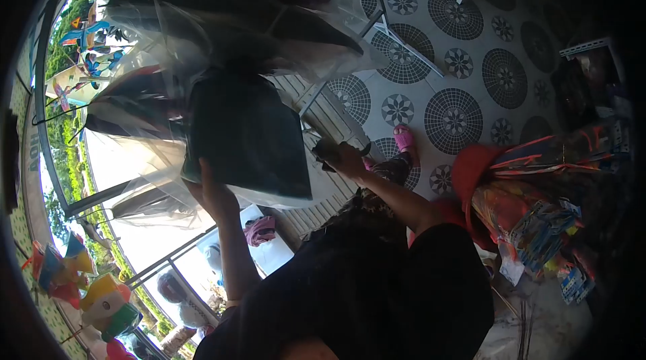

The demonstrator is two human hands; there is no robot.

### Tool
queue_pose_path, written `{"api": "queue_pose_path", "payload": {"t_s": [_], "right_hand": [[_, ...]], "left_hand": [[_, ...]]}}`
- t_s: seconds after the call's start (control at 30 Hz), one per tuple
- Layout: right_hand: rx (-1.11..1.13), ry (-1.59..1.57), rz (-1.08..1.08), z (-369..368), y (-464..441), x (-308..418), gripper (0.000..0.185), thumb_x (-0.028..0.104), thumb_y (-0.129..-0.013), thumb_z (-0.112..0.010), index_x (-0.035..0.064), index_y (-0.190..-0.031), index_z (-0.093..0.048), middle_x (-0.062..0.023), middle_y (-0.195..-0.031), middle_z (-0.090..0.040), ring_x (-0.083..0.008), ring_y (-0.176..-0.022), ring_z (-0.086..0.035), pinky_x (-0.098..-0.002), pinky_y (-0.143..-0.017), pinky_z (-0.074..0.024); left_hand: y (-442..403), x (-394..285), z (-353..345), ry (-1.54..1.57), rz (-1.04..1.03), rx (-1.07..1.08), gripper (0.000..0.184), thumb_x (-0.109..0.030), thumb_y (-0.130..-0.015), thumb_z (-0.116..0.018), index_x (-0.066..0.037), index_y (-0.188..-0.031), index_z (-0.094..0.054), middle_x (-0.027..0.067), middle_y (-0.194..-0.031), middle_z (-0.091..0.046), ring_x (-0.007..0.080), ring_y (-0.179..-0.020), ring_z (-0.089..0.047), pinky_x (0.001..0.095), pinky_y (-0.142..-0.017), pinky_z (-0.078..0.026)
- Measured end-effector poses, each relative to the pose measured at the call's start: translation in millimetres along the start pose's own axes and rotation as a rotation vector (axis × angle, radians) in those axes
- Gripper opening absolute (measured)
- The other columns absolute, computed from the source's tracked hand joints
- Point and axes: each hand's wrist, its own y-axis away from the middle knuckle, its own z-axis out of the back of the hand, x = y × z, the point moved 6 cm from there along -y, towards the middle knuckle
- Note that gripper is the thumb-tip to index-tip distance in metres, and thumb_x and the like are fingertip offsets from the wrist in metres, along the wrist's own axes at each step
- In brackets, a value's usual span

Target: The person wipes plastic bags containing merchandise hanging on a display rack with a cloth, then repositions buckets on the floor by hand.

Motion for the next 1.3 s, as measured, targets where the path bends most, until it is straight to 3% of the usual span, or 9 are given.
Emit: {"api": "queue_pose_path", "payload": {"t_s": [0.1,0.2,0.4,0.53,0.87,0.97,1.03,1.17,1.3], "right_hand": [[-0.273,-0.314,0.073,75.3,-16.8,-14.4,0.04,0.029,-0.081,-0.066,0.0037,-0.111,-0.061,-0.0177,-0.099,-0.063,-0.0307,-0.094,-0.061,-0.0408,-0.081,-0.0463],[-0.532,-0.229,-0.01,141.4,-14.8,-48.9,0.049,0.024,-0.08,-0.068,0.0014,-0.122,-0.055,-0.0177,-0.107,-0.059,-0.0305,-0.103,-0.058,-0.039,-0.088,-0.0444],[-0.716,-0.301,0.041,231.0,37.0,34.3,0.045,0.019,-0.084,-0.066,-0.0028,-0.121,-0.053,-0.013,-0.114,-0.058,-0.0229,-0.104,-0.057,-0.0345,-0.089,-0.044],[-0.723,-0.297,0.076,219.2,46.9,66.0,0.045,0.014,-0.085,-0.064,-0.0035,-0.125,-0.049,-0.0136,-0.123,-0.053,-0.0235,-0.104,-0.058,-0.0327,-0.091,-0.0435],[-0.01,0.044,1.249,115.1,92.2,324.1,0.044,0.022,-0.069,-0.072,0.0115,-0.109,-0.055,-0.0211,-0.12,-0.05,-0.041,-0.109,-0.051,-0.0463,-0.089,-0.0457],[0.11,0.183,1.099,80.7,50.3,342.3,0.045,0.019,-0.074,-0.07,0.0065,-0.114,-0.054,-0.0171,-0.118,-0.052,-0.0313,-0.108,-0.053,-0.0404,-0.09,-0.0434],[0.047,0.137,0.944,83.5,9.2,328.0,0.042,0.015,-0.08,-0.067,0.0042,-0.118,-0.052,-0.0152,-0.117,-0.052,-0.0267,-0.108,-0.054,-0.0359,-0.091,-0.0417],[-0.223,-0.069,0.736,142.5,-56.2,307.8,0.042,0.009,-0.081,-0.066,0.0028,-0.12,-0.052,-0.0127,-0.113,-0.054,-0.0277,-0.106,-0.053,-0.0347,-0.092,-0.0396],[-0.258,0.122,0.769,171.9,-82.3,314.5,0.04,0.011,-0.087,-0.062,-0.0001,-0.124,-0.049,-0.0118,-0.117,-0.055,-0.0222,-0.108,-0.053,-0.0324,-0.093,-0.0388]], "left_hand": [[33.2,-7.1,-48.7,-0.234,-0.114,0.455,0.076,-0.002,-0.079,-0.069,-0.005,-0.14,-0.025,0.0127,-0.125,-0.04,0.0208,-0.109,-0.049,0.0358,-0.091,-0.043],[44.6,-21.7,-58.6,-0.215,-0.199,0.656,0.053,0.002,-0.076,-0.069,-0.003,-0.125,-0.051,0.0115,-0.104,-0.057,0.0213,-0.093,-0.058,0.032,-0.081,-0.048],[24.5,-13.9,42.1,-0.17,-0.477,-0.242,0.036,-0.001,-0.081,-0.066,-0.001,-0.113,-0.051,0.012,-0.112,-0.05,0.0173,-0.087,-0.053,0.0278,-0.073,-0.045],[3.0,9.4,30.5,-0.18,-0.138,-0.091,0.053,-0.013,-0.083,-0.066,-0.002,-0.128,-0.042,0.0145,-0.122,-0.045,0.023,-0.102,-0.05,0.033,-0.079,-0.045],[3.9,50.5,-60.8,-0.534,-0.398,0.471,0.071,-0.027,-0.074,-0.071,-0.016,-0.138,-0.041,0.0205,-0.143,-0.025,0.045,-0.129,-0.027,0.0542,-0.102,-0.032],[-18.8,78.8,-67.5,-0.024,-0.368,0.602,0.065,-0.026,-0.075,-0.07,-0.015,-0.134,-0.045,0.017,-0.138,-0.037,0.0377,-0.126,-0.035,0.0444,-0.103,-0.033],[-30.8,101.9,-47.5,-0.313,-0.71,0.477,0.058,-0.018,-0.075,-0.069,-0.011,-0.128,-0.048,0.0129,-0.129,-0.049,0.0297,-0.115,-0.049,0.0359,-0.095,-0.041],[-57.9,95.7,35.5,0.052,0.018,-0.015,0.056,-0.014,-0.084,-0.063,-0.006,-0.136,-0.041,0.0168,-0.132,-0.047,0.0306,-0.112,-0.052,0.0385,-0.09,-0.046],[-53.1,104.1,56.1,0.015,-0.075,-0.443,0.076,-0.022,-0.088,-0.061,0.002,-0.145,-0.017,0.027,-0.143,-0.028,0.0366,-0.131,-0.032,0.0406,-0.107,-0.03]]}}
